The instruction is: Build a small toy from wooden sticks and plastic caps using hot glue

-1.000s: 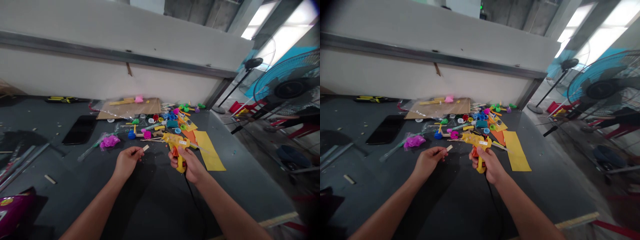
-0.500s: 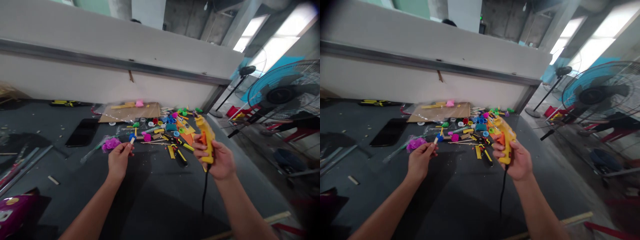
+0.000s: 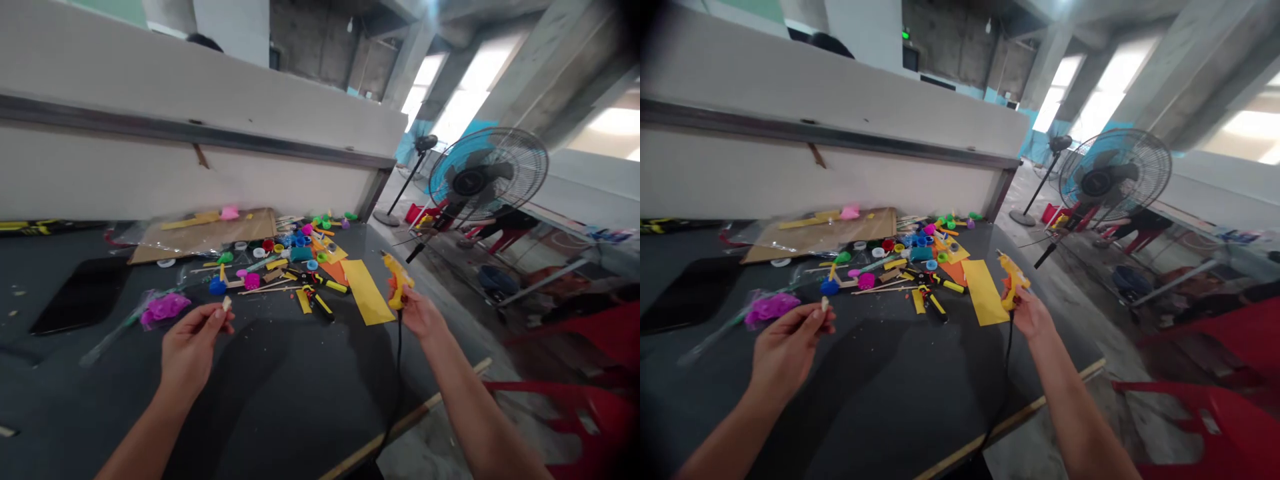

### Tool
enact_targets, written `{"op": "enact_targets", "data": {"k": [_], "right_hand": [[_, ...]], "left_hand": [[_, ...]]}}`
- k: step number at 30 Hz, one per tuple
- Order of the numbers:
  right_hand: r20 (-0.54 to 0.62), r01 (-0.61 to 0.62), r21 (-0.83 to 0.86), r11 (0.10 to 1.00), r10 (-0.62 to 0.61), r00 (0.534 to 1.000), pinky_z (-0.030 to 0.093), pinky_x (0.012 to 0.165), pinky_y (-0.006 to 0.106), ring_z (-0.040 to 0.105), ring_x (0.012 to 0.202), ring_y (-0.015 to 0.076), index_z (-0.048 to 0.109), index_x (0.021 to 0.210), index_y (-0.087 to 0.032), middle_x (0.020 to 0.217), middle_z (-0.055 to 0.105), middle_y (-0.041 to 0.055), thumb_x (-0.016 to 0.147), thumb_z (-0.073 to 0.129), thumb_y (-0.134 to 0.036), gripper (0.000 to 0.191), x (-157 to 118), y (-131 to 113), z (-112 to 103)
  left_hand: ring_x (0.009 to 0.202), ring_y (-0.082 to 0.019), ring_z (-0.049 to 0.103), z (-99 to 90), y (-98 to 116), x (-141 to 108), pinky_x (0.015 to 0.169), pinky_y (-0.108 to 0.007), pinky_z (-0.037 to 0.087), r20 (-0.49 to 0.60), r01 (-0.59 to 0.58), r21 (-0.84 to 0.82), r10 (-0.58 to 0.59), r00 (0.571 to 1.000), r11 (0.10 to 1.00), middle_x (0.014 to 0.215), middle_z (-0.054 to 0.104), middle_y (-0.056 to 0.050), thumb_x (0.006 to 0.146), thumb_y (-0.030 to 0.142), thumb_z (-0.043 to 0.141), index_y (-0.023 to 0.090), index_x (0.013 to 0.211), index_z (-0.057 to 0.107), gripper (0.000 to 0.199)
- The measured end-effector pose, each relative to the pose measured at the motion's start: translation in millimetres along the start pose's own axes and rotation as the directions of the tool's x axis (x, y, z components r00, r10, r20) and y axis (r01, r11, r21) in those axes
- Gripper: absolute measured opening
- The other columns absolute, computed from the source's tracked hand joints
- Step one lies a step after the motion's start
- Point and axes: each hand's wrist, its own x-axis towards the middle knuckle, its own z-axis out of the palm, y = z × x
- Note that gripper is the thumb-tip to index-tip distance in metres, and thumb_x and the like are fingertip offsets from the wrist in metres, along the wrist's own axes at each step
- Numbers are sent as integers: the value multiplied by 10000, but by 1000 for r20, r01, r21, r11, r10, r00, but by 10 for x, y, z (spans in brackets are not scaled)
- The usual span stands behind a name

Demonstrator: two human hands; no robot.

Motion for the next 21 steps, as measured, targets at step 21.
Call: {"op": "enact_targets", "data": {"k": [21], "right_hand": [[144,140,-989,-37,-358,922,404,762,385,591,886,286,646,722,-176,794,654,116,738,604,-383,212,23,-20,640]], "left_hand": [[546,-83,490,163,20,-186,510,-199,393,281,272,-9,-259,924,962,675,589,-10,740,335,651,148,746,643,187]]}}
